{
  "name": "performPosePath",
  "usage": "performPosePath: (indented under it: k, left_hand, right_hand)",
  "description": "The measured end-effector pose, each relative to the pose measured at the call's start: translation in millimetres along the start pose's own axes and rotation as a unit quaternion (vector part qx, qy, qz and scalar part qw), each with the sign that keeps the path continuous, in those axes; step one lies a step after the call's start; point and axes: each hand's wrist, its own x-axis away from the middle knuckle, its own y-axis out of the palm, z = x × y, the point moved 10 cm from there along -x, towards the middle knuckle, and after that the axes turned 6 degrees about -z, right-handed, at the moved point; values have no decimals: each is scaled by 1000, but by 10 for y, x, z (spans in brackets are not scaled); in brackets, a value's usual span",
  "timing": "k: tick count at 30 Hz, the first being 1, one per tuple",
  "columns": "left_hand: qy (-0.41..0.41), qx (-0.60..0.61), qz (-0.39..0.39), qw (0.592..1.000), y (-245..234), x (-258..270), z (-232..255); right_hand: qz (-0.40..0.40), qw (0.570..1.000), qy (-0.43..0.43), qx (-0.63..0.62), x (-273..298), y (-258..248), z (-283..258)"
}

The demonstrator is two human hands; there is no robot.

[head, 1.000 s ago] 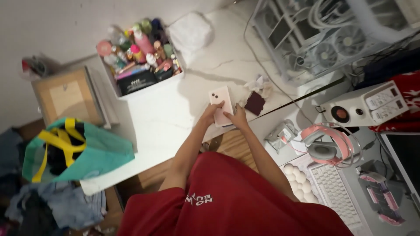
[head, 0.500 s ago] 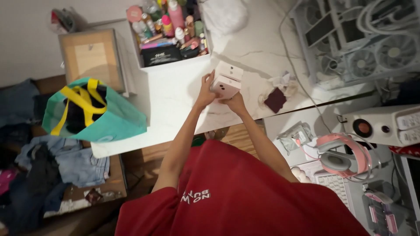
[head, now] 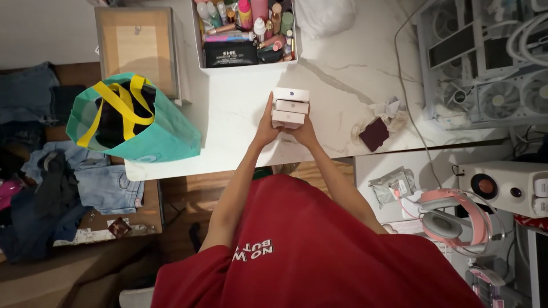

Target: Organizing and tidying up various personal items such as cosmetics, electronic device boxes, and jewelry on a desk and storage area.

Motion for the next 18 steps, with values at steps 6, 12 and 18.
performPosePath:
  k: [6, 12, 18]
  left_hand:
    - [34, -9, -7, 999, -4, -103, -5]
    - [23, -14, -10, 1000, -13, -96, -428]
    - [-68, -12, -45, 997, 43, -182, -478]
  right_hand:
    - [-19, 999, 43, -7, -48, 28, 123]
    - [-42, 999, 24, 21, 3, 19, 173]
    - [-50, 996, 64, 22, -58, 5, 528]
